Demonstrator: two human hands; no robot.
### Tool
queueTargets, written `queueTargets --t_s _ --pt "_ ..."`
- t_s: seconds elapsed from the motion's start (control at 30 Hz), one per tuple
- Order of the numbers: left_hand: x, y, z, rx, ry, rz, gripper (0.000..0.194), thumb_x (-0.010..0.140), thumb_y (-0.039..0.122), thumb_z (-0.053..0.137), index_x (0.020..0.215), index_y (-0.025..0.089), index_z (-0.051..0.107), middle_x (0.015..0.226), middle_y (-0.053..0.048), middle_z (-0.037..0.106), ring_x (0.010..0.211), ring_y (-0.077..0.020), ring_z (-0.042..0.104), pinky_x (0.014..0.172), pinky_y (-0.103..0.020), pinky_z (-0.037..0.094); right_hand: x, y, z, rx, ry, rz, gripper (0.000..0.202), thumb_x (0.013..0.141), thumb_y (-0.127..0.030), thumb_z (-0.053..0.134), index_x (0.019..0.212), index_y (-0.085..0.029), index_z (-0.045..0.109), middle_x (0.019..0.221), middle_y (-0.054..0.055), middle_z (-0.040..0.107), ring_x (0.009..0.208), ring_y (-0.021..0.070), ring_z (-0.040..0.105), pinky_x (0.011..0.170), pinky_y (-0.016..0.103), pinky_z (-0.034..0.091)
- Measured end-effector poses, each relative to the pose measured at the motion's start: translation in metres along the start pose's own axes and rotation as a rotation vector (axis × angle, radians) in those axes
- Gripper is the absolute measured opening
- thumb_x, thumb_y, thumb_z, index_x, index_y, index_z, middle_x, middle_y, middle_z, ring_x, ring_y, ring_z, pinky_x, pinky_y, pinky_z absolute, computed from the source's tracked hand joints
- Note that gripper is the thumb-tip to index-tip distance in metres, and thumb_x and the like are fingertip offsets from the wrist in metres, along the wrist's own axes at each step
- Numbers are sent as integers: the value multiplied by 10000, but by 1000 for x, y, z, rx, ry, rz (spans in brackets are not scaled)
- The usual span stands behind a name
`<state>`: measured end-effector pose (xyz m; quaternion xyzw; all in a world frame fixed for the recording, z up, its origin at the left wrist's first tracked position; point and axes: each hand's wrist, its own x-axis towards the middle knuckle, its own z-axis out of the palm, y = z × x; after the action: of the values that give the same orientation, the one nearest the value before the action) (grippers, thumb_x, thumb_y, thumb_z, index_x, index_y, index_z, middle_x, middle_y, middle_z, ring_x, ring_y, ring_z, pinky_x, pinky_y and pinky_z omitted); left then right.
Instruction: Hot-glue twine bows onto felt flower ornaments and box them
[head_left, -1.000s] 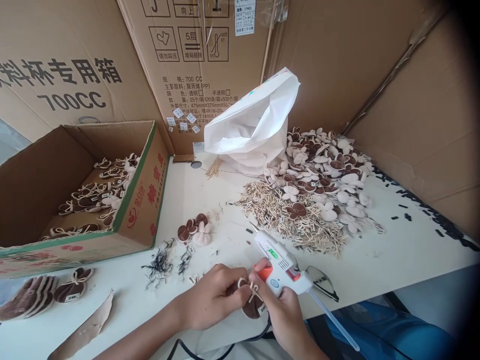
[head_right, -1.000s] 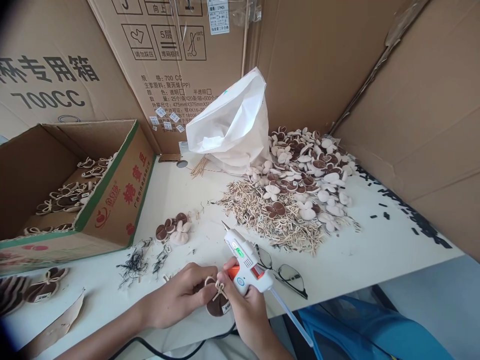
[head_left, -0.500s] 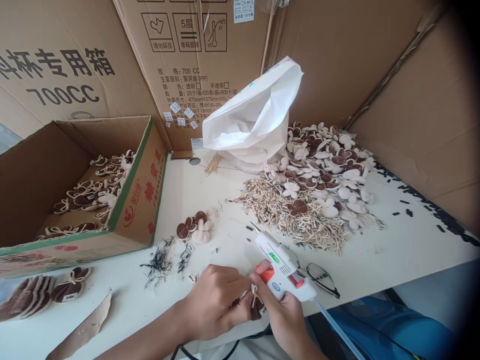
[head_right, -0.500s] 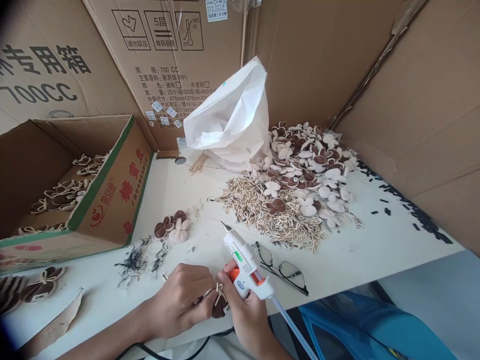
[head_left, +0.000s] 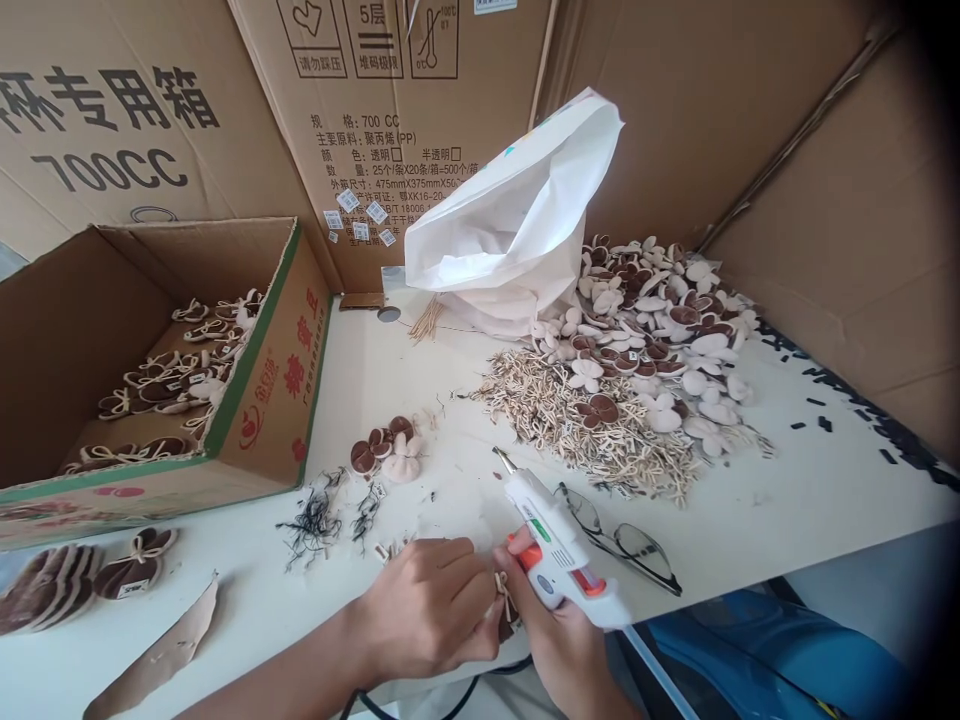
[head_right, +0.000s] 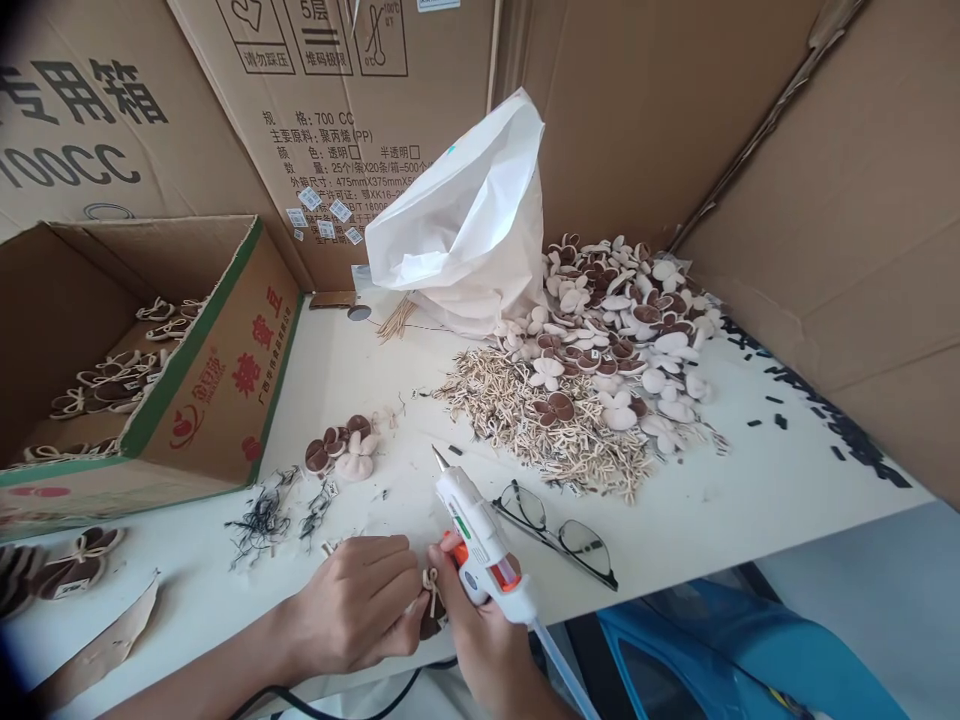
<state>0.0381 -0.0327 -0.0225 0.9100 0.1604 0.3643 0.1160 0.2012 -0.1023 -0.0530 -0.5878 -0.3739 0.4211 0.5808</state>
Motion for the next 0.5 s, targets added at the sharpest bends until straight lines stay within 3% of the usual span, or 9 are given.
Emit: queueTargets --t_s 0.2,0.3,0.37,0.5 --pt "4 -2 -7 -211 -38 -188 369 1164 198 355 833 219 516 668 -1 548 555 -165 446 540 -309 347 7 0 -7 187 38 262 498 816 -608 937 1070 -211 775 896 67 831 824 285 765 688 345 631" --pt "5 -2 -10 -375 -33 -389 385 1179 224 354 877 203 593 756 -28 645 638 -160 575 634 -280 445 11 -7 -5 227 7 250 453 888 -640 861 1011 -221 742 673 10 750 605 222 666 584 323 543" --pt "6 -1 -11 -452 -22 -537 406 1190 254 364 885 199 626 796 -33 682 681 -157 612 680 -273 472 13 -15 -1 270 -22 209 417 908 -621 849 993 -239 705 539 -39 662 533 201 602 596 323 505" --pt "12 1 -12 -591 -40 -667 452 1207 323 362 891 194 659 835 -41 730 751 -165 651 751 -277 504 13 -26 6 305 29 213 437 827 -524 946 1039 -244 686 574 -61 655 555 182 574 636 321 487"
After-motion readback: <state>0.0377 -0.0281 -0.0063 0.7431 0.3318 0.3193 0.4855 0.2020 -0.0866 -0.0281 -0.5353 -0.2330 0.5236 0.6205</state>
